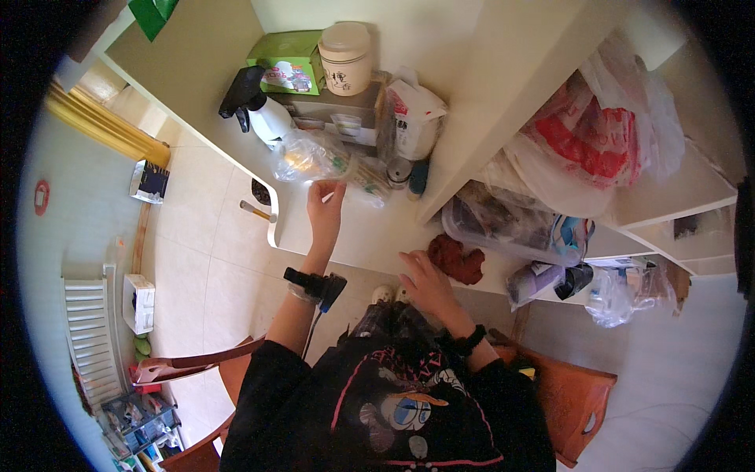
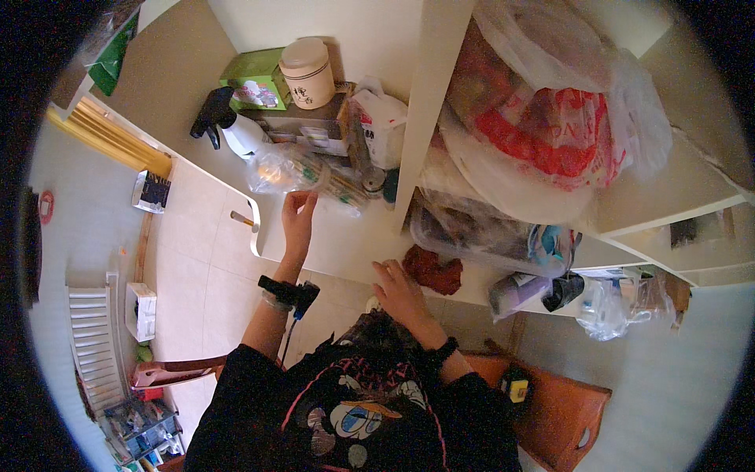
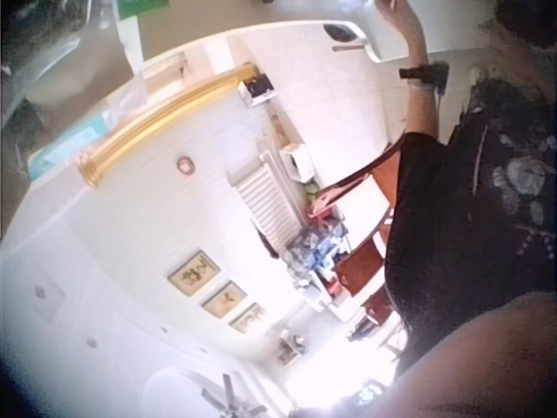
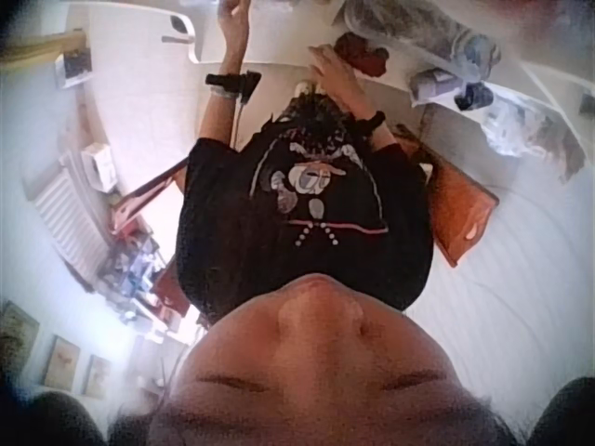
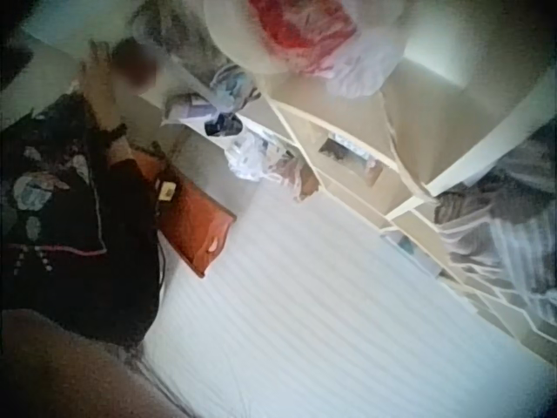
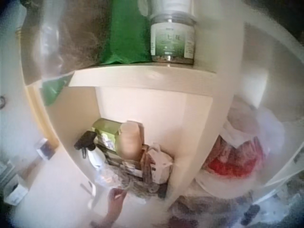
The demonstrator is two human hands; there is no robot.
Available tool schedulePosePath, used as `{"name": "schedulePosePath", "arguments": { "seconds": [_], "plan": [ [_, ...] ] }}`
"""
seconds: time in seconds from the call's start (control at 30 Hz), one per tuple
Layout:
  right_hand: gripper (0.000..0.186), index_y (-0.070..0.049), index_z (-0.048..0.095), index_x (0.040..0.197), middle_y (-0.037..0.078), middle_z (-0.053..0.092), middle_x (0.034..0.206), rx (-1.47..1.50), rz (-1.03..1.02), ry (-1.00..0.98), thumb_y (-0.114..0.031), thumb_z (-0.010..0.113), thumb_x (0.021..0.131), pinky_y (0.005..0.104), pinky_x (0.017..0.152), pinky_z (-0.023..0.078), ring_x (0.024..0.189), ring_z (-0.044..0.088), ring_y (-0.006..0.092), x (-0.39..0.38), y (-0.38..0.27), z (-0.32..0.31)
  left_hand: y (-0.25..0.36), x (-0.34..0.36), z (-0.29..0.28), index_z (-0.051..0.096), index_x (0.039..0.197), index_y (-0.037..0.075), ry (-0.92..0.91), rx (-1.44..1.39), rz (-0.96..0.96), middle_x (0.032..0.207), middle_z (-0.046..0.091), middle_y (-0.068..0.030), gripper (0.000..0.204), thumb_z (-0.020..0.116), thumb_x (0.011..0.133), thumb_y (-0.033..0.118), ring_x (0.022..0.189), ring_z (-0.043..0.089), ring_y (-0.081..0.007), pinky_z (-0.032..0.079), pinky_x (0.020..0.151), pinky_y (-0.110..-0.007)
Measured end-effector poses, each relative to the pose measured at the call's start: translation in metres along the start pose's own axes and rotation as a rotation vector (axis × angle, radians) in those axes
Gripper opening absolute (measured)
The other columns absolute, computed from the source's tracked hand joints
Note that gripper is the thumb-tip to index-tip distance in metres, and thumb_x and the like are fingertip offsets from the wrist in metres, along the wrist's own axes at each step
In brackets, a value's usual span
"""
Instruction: The person organizes items on a shelf by moving a container, picking up a bag of utensils, placing it back, and handling a pair of blue goggles.
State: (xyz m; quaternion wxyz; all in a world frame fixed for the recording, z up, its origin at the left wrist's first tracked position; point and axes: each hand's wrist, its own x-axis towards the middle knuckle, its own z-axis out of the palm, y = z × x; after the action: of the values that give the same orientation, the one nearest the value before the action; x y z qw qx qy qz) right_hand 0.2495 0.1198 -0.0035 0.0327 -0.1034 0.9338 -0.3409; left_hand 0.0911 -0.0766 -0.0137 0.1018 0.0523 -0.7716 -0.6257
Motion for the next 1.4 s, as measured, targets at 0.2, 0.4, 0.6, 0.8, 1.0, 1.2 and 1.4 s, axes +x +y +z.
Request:
{"name": "schedulePosePath", "arguments": {
  "seconds": [0.2, 0.4, 0.6, 0.8, 1.0, 1.2, 1.4],
  "plan": [
    [0.040, -0.005, 0.045, 0.118, 0.012, 0.044, 0.109, -0.018, 0.047, -0.022, -0.018, 0.055, 0.082, 0.0399, 0.072, 0.050, 0.093, 0.054, 0.0305, -0.003, -0.003, -0.002, -0.010, 0.019, 0.019, 0.036, 0.110, -0.005, 0.132, -0.093, -0.016, 0.103, 0.050, -0.0171, 0.063, 0.075, 0.070, 0.023, 0.088, 0.053, -0.0220, 0.044, 0.079, -0.033],
    [0.040, -0.007, 0.046, 0.119, 0.012, 0.045, 0.110, -0.061, 0.030, 0.009, -0.021, 0.055, 0.082, 0.0389, 0.074, 0.050, 0.096, 0.054, 0.0293, -0.010, 0.004, 0.006, -0.019, 0.035, 0.025, 0.040, 0.112, -0.005, 0.043, -0.181, 0.009, 0.105, 0.051, -0.0172, 0.056, 0.072, 0.070, 0.015, 0.094, 0.052, -0.0252, 0.041, 0.083, -0.036],
    [0.040, -0.006, 0.046, 0.118, 0.012, 0.046, 0.111, -0.033, 0.083, -0.021, -0.020, 0.056, 0.082, 0.0382, 0.075, 0.050, 0.098, 0.053, 0.0287, -0.009, -0.002, -0.003, -0.007, -0.013, 0.016, 0.048, 0.107, -0.001, 0.132, -0.259, -0.024, 0.090, 0.056, -0.0071, 0.043, 0.068, 0.076, 0.021, 0.072, 0.054, -0.0135, 0.045, 0.062, -0.026],
    [0.039, -0.004, 0.044, 0.121, 0.014, 0.044, 0.116, 0.024, 0.000, -0.016, -0.015, 0.052, 0.084, 0.0395, 0.081, 0.046, 0.102, 0.051, 0.0311, 0.014, -0.014, -0.008, -0.021, -0.049, 0.004, 0.050, 0.103, 0.002, 0.233, -0.556, -0.690, 0.092, 0.058, -0.0063, 0.037, 0.066, 0.078, 0.025, 0.077, 0.058, -0.0187, 0.049, 0.066, -0.031],
    [0.048, -0.001, 0.042, 0.123, 0.017, 0.044, 0.120, -0.277, -0.192, 0.094, -0.012, 0.058, 0.079, 0.0436, 0.095, 0.037, 0.112, 0.042, 0.0337, 0.077, -0.015, 0.010, -0.054, -0.033, -0.003, 0.049, 0.107, 0.003, 0.048, -0.705, -0.694, 0.094, 0.059, -0.0069, 0.040, 0.065, 0.080, 0.027, 0.084, 0.058, -0.0201, 0.049, 0.068, -0.032],
    [0.054, -0.002, 0.047, 0.120, 0.019, 0.043, 0.121, -0.338, -0.115, 0.012, -0.013, 0.065, 0.071, 0.0450, 0.095, 0.036, 0.113, 0.041, 0.0313, 0.113, -0.016, 0.019, -0.059, -0.026, -0.008, 0.048, 0.107, 0.000, 0.001, -0.629, -0.669, 0.097, 0.058, -0.0091, 0.047, 0.066, 0.079, 0.034, 0.087, 0.058, -0.0205, 0.050, 0.068, -0.033],
    [0.055, -0.007, 0.046, 0.122, 0.017, 0.040, 0.123, -0.413, -0.180, 0.073, -0.013, 0.065, 0.071, 0.0466, 0.095, 0.033, 0.114, 0.039, 0.0332, 0.141, 0.000, 0.043, -0.037, -0.014, -0.031, 0.058, 0.084, 0.000, -0.157, 0.224, -0.628, 0.075, 0.062, -0.0137, 0.047, 0.063, 0.078, 0.046, 0.062, 0.061, -0.0270, 0.051, 0.055, -0.039]
  ]
}}
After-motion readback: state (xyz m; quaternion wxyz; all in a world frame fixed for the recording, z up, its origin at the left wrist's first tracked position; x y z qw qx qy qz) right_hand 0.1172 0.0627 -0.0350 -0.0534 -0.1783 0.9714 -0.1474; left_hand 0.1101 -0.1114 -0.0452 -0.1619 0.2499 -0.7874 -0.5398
